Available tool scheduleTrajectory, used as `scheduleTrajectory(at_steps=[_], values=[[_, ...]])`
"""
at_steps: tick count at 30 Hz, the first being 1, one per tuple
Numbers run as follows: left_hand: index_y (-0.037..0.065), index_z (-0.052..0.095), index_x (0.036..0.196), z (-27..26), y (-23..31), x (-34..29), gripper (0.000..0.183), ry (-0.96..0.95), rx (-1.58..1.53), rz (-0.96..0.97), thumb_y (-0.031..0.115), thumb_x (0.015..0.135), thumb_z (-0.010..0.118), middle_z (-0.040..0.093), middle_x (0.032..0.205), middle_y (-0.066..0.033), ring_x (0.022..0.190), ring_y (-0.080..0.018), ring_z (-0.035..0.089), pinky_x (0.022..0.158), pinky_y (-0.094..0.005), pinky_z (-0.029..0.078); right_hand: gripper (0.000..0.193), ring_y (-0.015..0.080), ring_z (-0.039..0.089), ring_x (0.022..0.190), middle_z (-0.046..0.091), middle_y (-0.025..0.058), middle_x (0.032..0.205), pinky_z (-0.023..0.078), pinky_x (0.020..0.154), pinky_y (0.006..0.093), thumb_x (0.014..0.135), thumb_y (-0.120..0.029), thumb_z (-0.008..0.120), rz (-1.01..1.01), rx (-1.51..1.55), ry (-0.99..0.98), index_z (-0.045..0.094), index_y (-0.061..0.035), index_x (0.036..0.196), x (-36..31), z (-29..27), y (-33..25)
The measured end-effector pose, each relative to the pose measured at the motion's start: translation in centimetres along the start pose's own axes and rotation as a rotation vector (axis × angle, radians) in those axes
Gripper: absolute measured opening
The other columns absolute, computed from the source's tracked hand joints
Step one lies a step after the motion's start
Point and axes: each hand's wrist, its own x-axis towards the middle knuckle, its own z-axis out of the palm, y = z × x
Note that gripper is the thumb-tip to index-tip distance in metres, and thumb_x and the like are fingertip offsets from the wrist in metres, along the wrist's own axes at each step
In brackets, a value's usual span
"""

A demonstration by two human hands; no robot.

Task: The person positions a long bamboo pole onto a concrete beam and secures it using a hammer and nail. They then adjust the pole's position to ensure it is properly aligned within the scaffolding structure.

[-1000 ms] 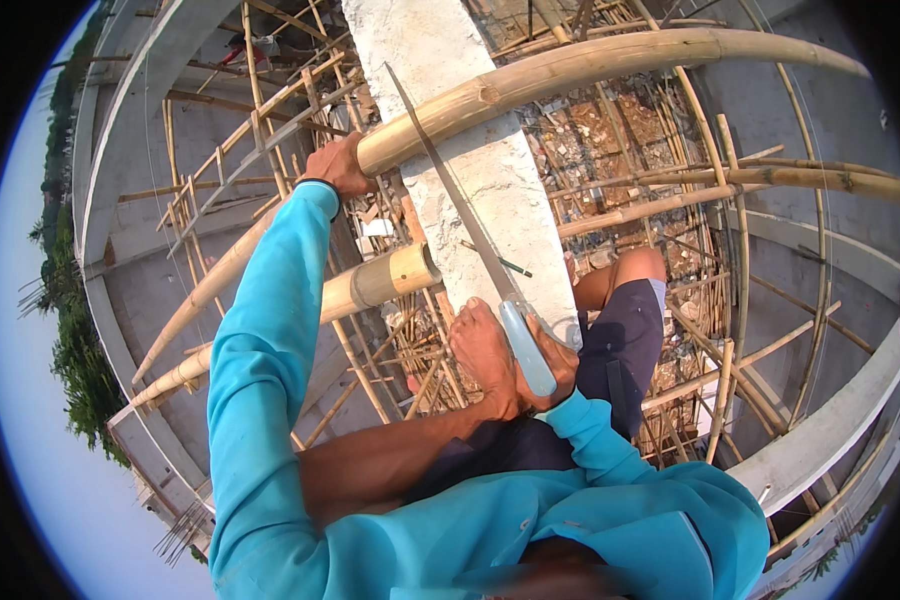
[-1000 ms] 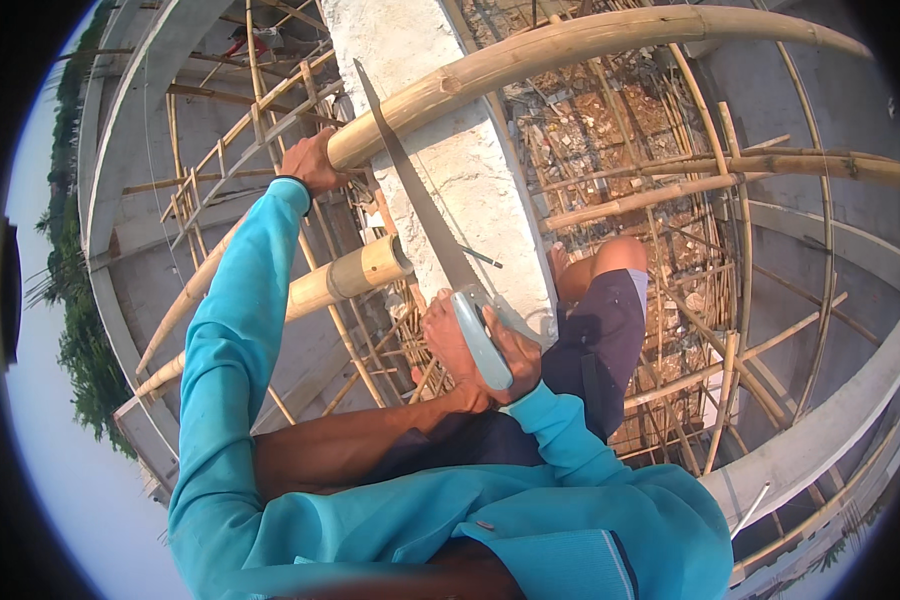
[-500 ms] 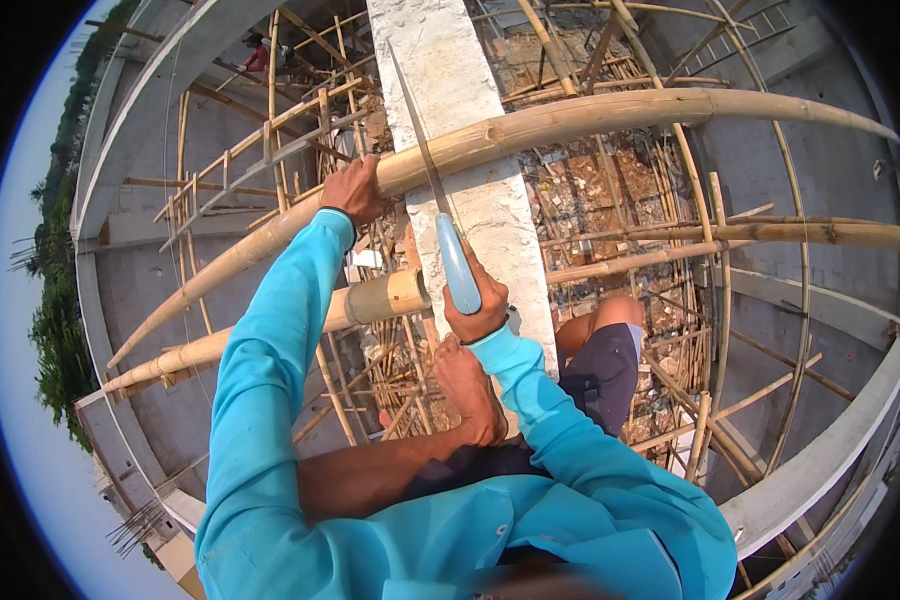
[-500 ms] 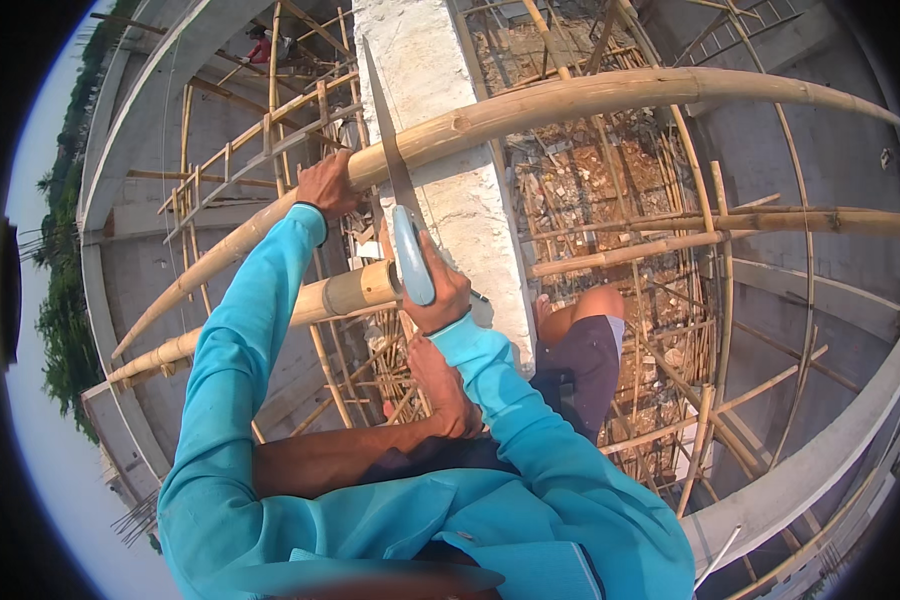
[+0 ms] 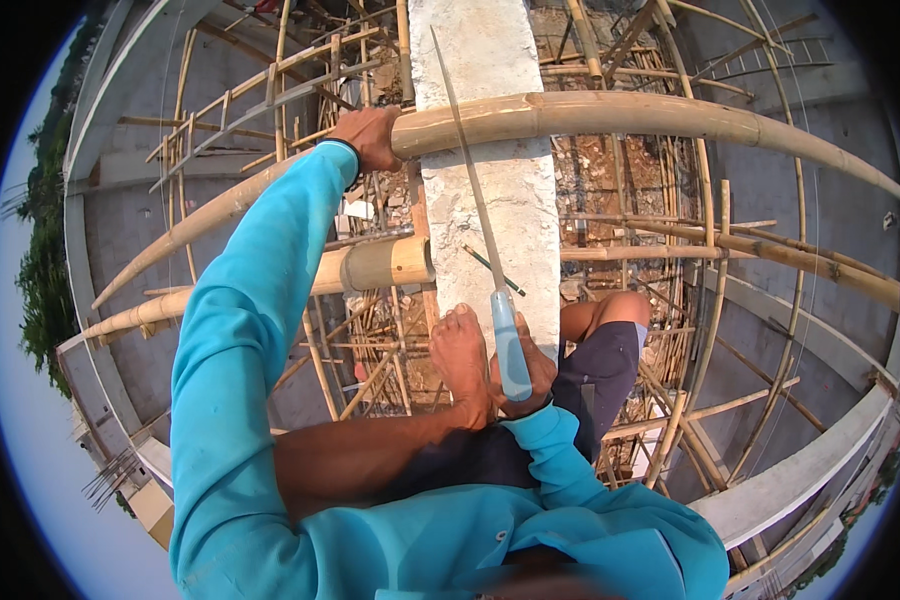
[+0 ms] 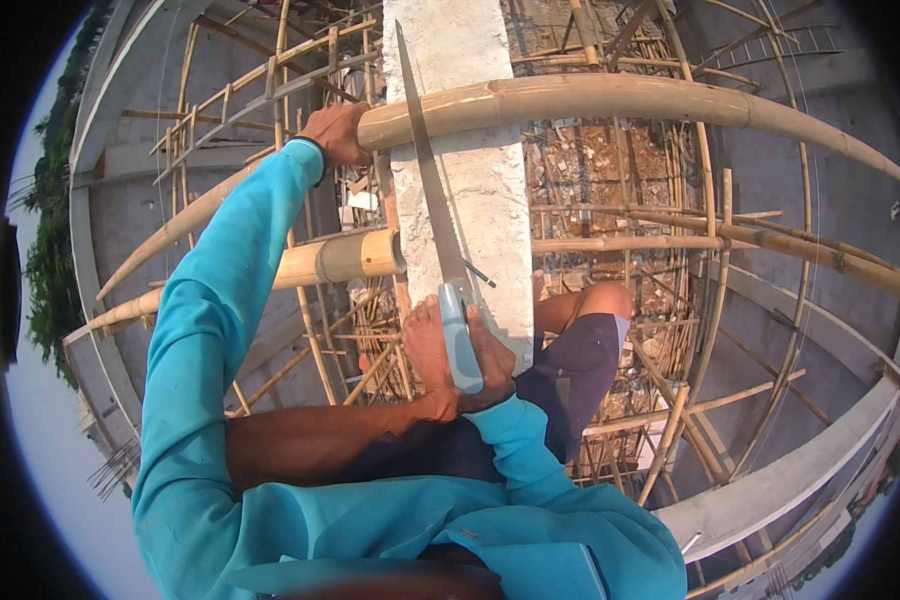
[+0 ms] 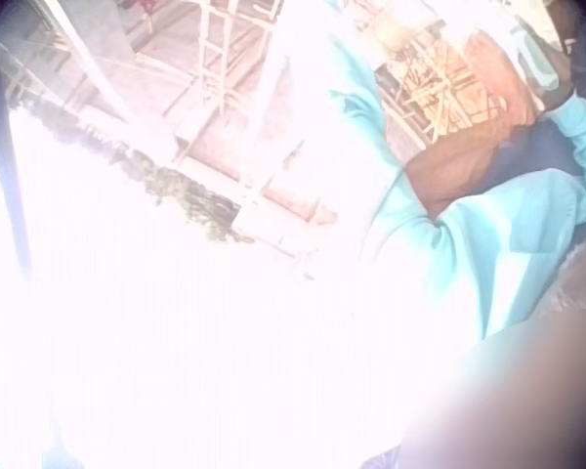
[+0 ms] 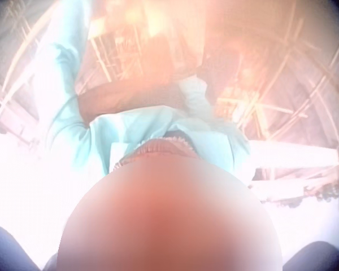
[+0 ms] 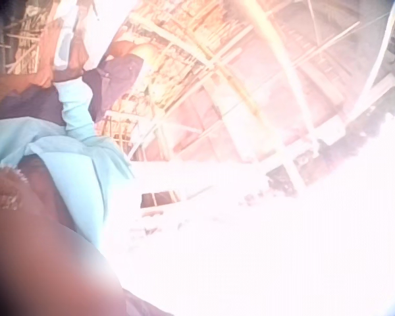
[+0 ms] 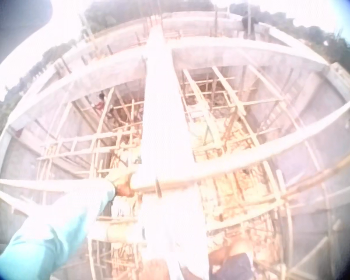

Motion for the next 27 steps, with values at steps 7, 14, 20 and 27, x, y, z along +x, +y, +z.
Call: scheduleTrajectory(at_steps=[7, 14, 20, 27], values=[[0.011, 0.067, 0.121, -1.0, 0.8, 0.3, 0.069, -0.085, -0.038, -0.003, 0.034, 0.058, 0.083, 0.074, 0.102, -0.0208, 0.096, -0.0407, 0.071, 0.086, -0.0485, 0.056, 0.064, 0.0418, 0.074, 0.081, 0.072, 0.0274, 0.093, 0.058, 0.068, 0.0435, 0.078, 0.0, 0.069, 0.184, 0.092, 0.118, 0.055, 0.0055, 0.14, 7.8, 5.9, -0.4], [0.012, 0.069, 0.114, -0.7, 1.9, 0.0, 0.062, -0.042, -0.017, -0.061, 0.033, 0.057, 0.083, 0.074, 0.104, -0.0184, 0.099, -0.0414, 0.07, 0.086, -0.0496, 0.055, 0.078, 0.0375, 0.075, 0.08, 0.073, 0.024, 0.1, 0.061, 0.071, 0.0385, 0.079, -0.002, 0.076, 0.082, 0.066, -0.01, 0.044, 0.0049, 0.15, 3.3, 3.2, -0.9], [0.009, 0.068, 0.117, -0.2, 0.4, -0.2, 0.068, -0.108, -0.034, -0.027, 0.037, 0.057, 0.085, 0.074, 0.102, -0.0195, 0.097, -0.0396, 0.071, 0.085, -0.0478, 0.056, 0.075, 0.0315, 0.07, 0.071, 0.071, 0.0195, 0.092, 0.059, 0.067, 0.0422, 0.082, -0.006, 0.074, 0.202, 0.191, -0.038, 0.043, 0.0052, 0.15, 2.2, 0.8, -2.0], [0.008, 0.069, 0.11, -1.0, 1.3, 0.8, 0.061, -0.072, -0.082, -0.016, 0.031, 0.055, 0.084, 0.074, 0.1, -0.0196, 0.097, -0.041, 0.07, 0.085, -0.0484, 0.055, 0.072, 0.042, 0.07, 0.073, 0.069, 0.0256, 0.084, 0.056, 0.063, 0.0437, 0.077, -0.007, 0.071, 0.148, 0.031, 0.051, 0.05, 0.0064, 0.144, 10.4, 6.5, 0.7]])
